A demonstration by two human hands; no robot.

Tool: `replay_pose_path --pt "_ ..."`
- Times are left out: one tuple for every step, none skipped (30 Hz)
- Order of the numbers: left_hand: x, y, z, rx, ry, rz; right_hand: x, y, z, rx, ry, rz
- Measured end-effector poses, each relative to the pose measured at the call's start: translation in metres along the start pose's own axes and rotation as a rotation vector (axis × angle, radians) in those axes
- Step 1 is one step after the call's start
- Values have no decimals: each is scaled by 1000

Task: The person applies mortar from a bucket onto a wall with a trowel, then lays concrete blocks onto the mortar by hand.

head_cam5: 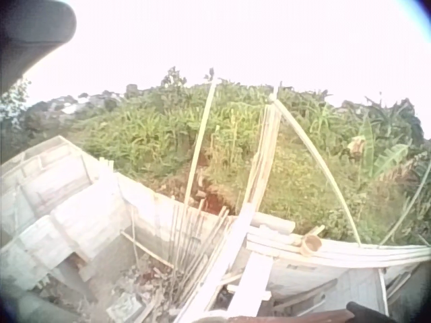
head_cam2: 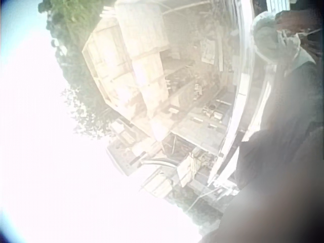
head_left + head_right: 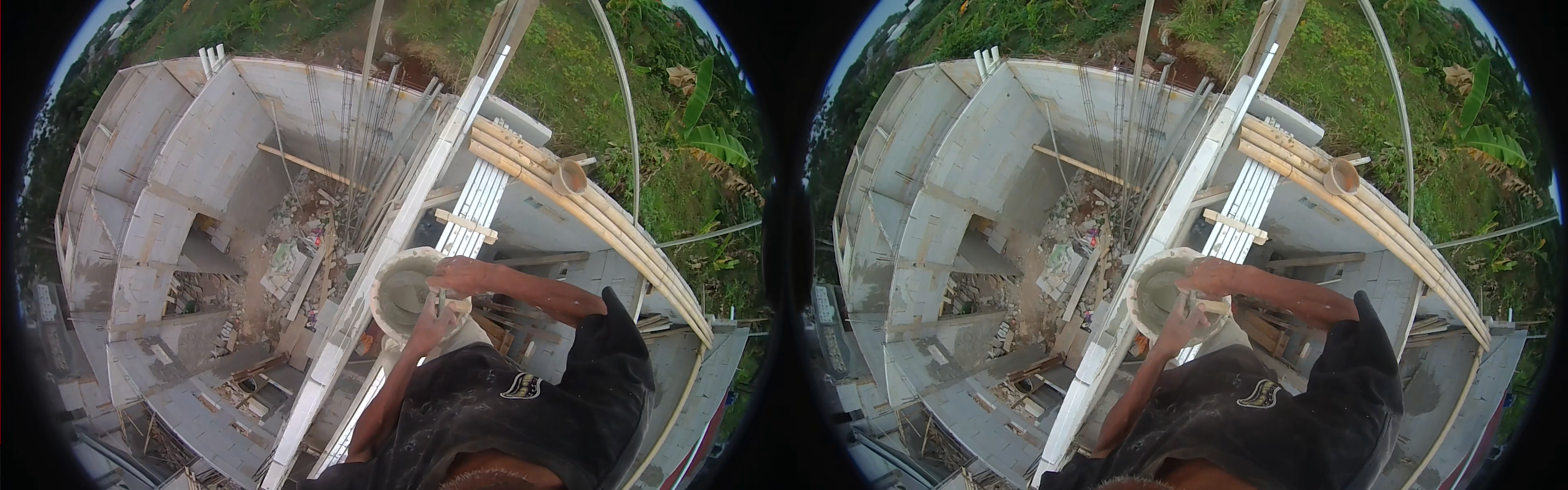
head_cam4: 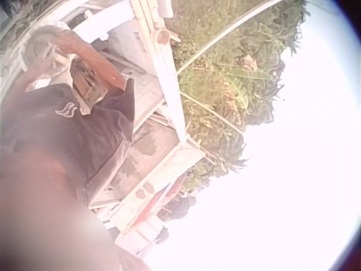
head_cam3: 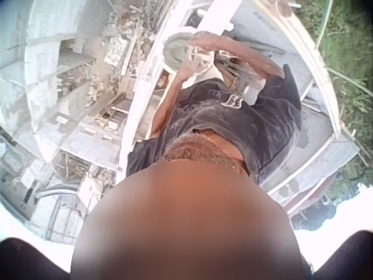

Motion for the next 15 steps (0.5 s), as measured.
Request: replay_pose_path --pt "1 1 -1 -17 -48 -40 -7 2 7 -5 73 19" --pt "2 1 0 -22 -58 -47 -5 -5 9 -13 82 23" --pt "1 1 0 -47 -119 -100 -1 -13 11 -112 -14 65" --pt "2 0 3 -66 -199 -164 -6 -20 17 -229 -99 107" --pt "5 -1 6 -85 -280 -229 -11 -27 20 -242 -81 178" --pt "9 -3 11 -86 -310 -247 -16 -38 25 -268 -59 183" --pt "14 -5 12 -103 -364 -281 -22 -49 25 -260 -140 195" --pt "15 -6 13 -114 -421 -315 -25 -57 29 -255 -222 204" --pt "17 -3 11 -114 -443 -327 -30 -64 27 -212 -280 183" --pt "21 1 9 -133 -461 -343 -30 -74 25 -242 -265 183" --pt "25 1 11 -150 -469 -360 -27 -87 19 -75 -213 171" --pt "28 -2 15 -138 -491 -373 -23 -100 14 90 -163 157" --pt "30 -3 16 -164 -534 -386 -17 -111 8 147 -117 154" --pt "30 -1 13 -196 -568 -395 -7 -117 -2 215 -71 153" --pt "29 2 14 -166 -577 -452 4 -118 -12 238 -3 151"
Point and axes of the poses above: each hand's wrist, its own z-axis towards the middle knuckle, its own x-axis out of the palm, y = z × x, the point moved 1 cm from there along z, towards the middle knuckle, and after that the axes turned 13 degrees about -y, right-handed, at the moved point
